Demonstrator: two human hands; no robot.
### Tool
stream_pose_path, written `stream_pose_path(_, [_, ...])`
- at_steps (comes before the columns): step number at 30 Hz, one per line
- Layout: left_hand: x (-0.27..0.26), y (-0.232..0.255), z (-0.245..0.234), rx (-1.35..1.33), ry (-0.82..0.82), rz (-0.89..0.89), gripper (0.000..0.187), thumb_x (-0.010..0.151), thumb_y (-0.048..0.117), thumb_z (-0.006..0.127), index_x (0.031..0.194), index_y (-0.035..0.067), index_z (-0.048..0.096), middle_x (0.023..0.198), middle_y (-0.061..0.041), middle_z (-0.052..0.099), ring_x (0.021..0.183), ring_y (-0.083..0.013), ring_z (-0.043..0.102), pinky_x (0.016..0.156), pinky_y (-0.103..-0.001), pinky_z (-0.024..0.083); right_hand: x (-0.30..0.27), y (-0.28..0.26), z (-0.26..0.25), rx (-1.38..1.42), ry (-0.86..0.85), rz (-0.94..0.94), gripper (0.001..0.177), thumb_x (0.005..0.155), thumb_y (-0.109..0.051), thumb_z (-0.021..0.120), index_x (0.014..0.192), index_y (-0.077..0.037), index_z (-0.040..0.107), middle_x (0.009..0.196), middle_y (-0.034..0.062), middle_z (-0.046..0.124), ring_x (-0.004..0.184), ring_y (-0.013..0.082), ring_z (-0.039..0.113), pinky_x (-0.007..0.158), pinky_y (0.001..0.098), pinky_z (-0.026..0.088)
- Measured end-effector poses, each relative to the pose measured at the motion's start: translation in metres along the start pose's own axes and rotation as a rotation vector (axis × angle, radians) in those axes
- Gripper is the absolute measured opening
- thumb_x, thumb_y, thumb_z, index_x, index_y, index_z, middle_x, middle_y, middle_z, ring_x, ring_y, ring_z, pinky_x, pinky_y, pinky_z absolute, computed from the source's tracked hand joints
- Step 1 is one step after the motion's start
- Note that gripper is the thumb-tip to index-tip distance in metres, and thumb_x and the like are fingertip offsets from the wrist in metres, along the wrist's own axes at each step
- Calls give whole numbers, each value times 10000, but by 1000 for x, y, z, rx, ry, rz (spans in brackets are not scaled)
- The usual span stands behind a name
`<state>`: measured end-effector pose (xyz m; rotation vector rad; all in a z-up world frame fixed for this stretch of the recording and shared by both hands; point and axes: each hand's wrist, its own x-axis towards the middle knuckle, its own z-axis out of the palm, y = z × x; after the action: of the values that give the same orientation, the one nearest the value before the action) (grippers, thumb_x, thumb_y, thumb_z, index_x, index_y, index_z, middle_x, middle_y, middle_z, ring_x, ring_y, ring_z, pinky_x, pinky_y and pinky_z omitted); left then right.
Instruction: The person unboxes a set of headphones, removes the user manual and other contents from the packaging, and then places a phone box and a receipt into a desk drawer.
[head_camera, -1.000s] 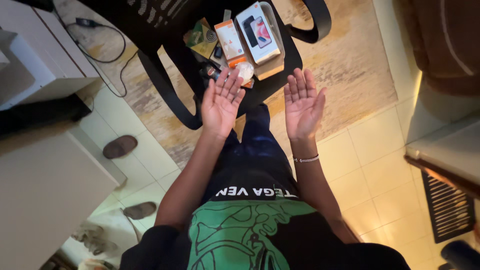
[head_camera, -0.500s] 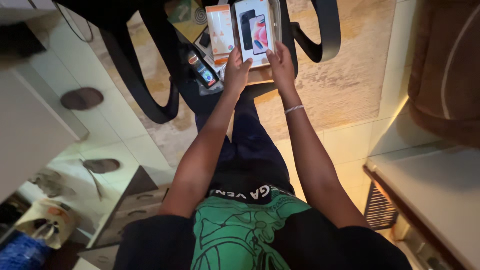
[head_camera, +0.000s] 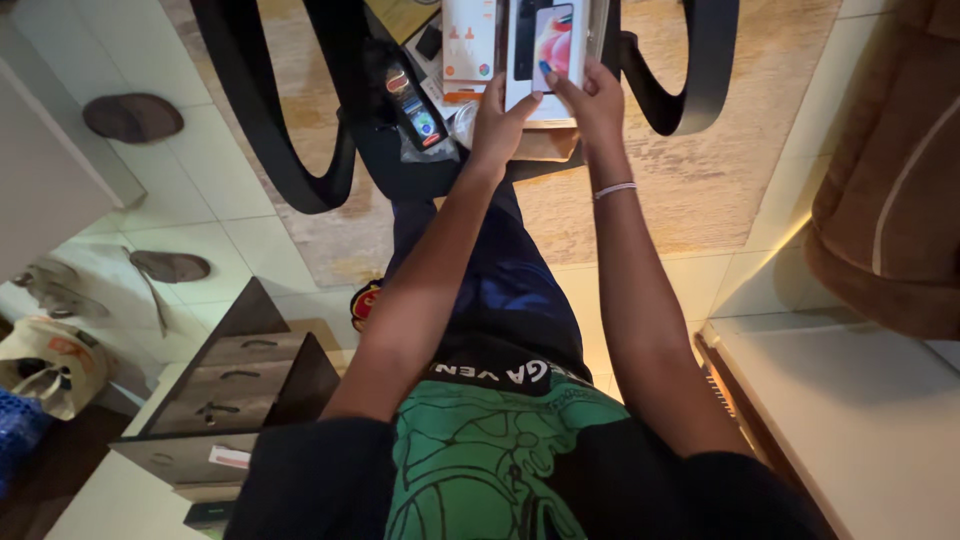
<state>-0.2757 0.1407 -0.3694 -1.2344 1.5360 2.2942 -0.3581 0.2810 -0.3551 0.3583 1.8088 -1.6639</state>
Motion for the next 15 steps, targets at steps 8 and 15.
stream_pose_path(8, [-63,26,-32,-114,-146,122,775,879,110,823,1497,15,365,1375,-134,563,1280,-221,569,1077,-356,485,-61,-47,-15,232,-316,146,687,845,25,814,1431,56,457,1296,128,657,1211,209,681,1095,364,595])
stream_pose_path(15, [-108,64,-72,-426,-133,128,696,984,144,724,1571,29,367,1448,-91,547,1332,-184,536,1124,-332,445,-116,-47,45,244,-448,199,734,869,45,765,1503,-17,401,1373,77,609,1246,169,618,1058,346,541])
